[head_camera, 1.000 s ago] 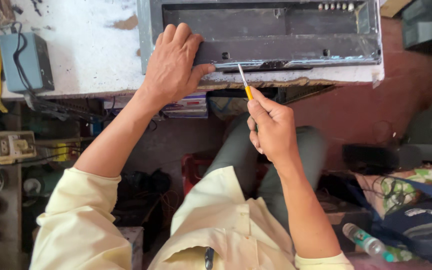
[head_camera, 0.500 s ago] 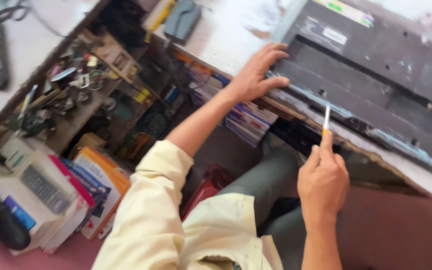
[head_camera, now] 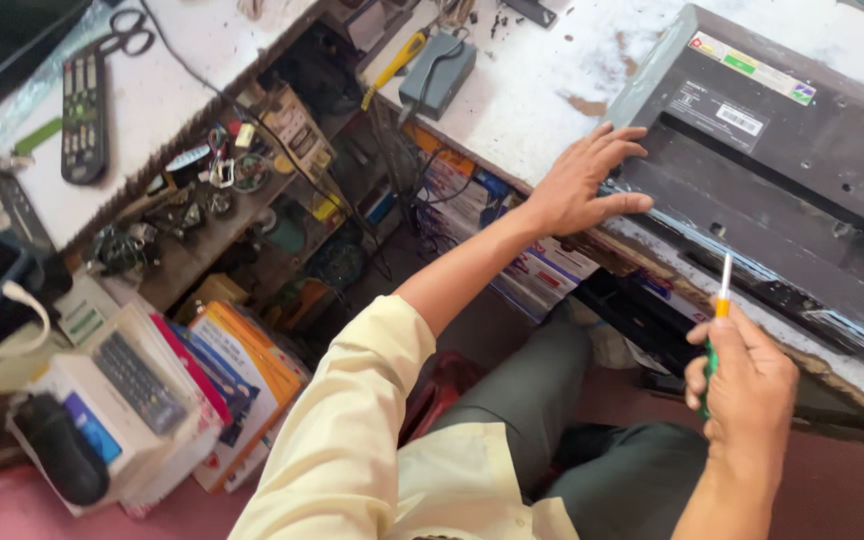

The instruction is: The person uses a screwdriver to remove screws from the back panel of a small CRT television. They systematically unscrew fasteners along the edges and corners, then lift the back cover off to reveal the internal components.

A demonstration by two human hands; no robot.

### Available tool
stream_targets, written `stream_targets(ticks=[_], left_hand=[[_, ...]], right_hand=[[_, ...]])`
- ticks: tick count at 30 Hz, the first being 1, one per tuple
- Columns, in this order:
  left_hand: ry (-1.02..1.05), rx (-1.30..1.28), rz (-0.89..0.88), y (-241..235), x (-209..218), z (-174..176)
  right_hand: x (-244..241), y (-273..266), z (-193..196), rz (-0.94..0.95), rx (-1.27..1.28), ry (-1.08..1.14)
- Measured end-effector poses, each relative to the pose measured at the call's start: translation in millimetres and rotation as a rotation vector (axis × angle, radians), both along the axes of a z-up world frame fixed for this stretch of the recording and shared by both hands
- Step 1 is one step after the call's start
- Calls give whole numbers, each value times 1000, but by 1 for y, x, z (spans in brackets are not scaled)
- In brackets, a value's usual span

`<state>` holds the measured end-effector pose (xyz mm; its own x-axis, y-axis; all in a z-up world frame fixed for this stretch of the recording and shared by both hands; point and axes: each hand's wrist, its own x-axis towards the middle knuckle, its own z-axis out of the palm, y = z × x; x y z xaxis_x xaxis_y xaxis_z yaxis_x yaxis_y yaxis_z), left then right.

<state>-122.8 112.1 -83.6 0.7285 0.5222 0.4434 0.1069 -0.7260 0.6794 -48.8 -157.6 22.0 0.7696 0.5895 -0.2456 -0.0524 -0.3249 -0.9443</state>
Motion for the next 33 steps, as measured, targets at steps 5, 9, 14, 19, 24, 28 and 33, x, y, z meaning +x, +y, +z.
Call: stream_targets(ticks=[5,9,14,19,24,28,33], left_hand=[[-100,11,-31,-1,-3,0],[-95,-20,-48,0,-2,-7],[-116,-45,-86,-1,-11,-3],[-82,-39,-72,-3,-15,3],[-103,-26,-54,-4,-14,4],[-82,-32,-57,-5,-14,5],[-94,-26,-53,-5,-14,5]], right_hand=[[-24,3,3,54,-240,-494],[-24,-4,12,-47,-97,139],[-41,-3,6,-122,-85,-80],[-46,17,-9,-77,-59,-202],[-49,29,-5,-66,-126,-214],[-51,32,-3,-79,-136,-221],[-53,33,-3,-81,-152,-253]])
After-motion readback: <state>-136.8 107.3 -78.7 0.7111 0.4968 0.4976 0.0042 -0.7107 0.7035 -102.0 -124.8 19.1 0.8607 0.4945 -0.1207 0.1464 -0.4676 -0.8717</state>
